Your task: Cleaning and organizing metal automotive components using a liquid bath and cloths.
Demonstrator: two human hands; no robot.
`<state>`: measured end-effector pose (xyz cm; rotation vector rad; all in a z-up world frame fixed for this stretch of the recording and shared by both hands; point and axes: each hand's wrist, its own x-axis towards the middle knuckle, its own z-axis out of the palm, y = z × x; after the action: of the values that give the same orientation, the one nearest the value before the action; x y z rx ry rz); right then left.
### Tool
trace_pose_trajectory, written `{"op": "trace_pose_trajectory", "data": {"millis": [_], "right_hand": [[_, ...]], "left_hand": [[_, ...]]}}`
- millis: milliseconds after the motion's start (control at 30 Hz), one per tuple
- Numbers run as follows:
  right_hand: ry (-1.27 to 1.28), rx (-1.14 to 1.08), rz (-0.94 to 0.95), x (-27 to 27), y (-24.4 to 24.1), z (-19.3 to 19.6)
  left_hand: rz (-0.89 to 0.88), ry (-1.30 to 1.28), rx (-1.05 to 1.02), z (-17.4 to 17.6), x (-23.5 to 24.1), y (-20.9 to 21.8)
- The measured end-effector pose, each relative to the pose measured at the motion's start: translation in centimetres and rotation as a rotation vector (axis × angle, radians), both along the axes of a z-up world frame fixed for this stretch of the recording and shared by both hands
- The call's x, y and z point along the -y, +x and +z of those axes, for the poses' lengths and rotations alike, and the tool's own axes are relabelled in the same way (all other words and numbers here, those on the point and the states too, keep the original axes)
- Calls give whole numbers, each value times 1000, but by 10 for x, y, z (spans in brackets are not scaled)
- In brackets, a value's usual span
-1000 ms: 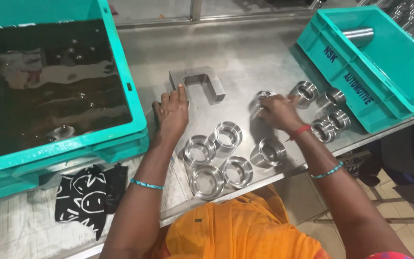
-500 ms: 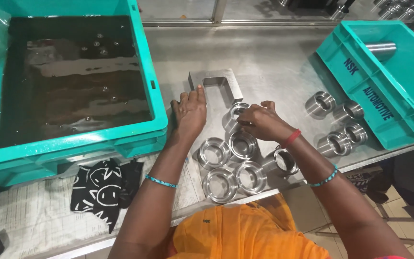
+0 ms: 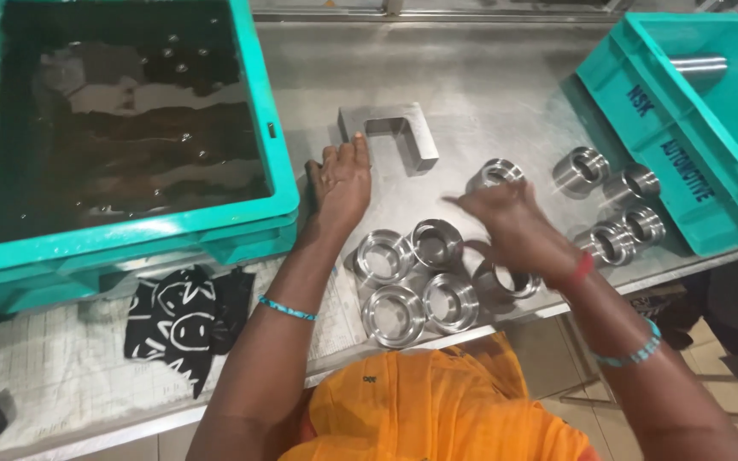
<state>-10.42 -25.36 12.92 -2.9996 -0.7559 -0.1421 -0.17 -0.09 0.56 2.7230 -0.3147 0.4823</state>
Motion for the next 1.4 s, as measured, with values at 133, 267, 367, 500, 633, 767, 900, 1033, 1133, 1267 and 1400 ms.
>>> {"op": "trace_pose_trajectory", "data": {"millis": [133,267,367,500,633,767,900,1033,1133,1267,1400], "right_hand": [[-88,-251,317,-48,-49,27],[-298,-325,251,-70,-52,24],[-266,-295,276,-71,-44,13],[-245,-263,339,-69,-31,6],[-215,-303,248,-65,-27,5],[-43,-307,230,-26,-4,-24],[167,-678,-49,-42,18,18],[94,-569,-43,-20,81,34],[-118,-277,205,-67,111,83],[-249,123,471,-160,114,126],[-643,257,430,-266,94,160]], "left_hand": [[4,-38,45,-1,3,1],[-9,-48,39,-7,1,3],[26,0,37,-13,7,8],[-70,223,-111,55,3,-51],[-182,149,81,77,-30,-112],[-389,114,65,91,-68,-138],[-512,-26,285,53,-75,-135],[-550,-430,265,74,-88,-138],[-525,-591,277,91,-99,-146],[-575,-404,-59,101,-103,-144],[-596,-310,-128,74,-93,-144]]}}
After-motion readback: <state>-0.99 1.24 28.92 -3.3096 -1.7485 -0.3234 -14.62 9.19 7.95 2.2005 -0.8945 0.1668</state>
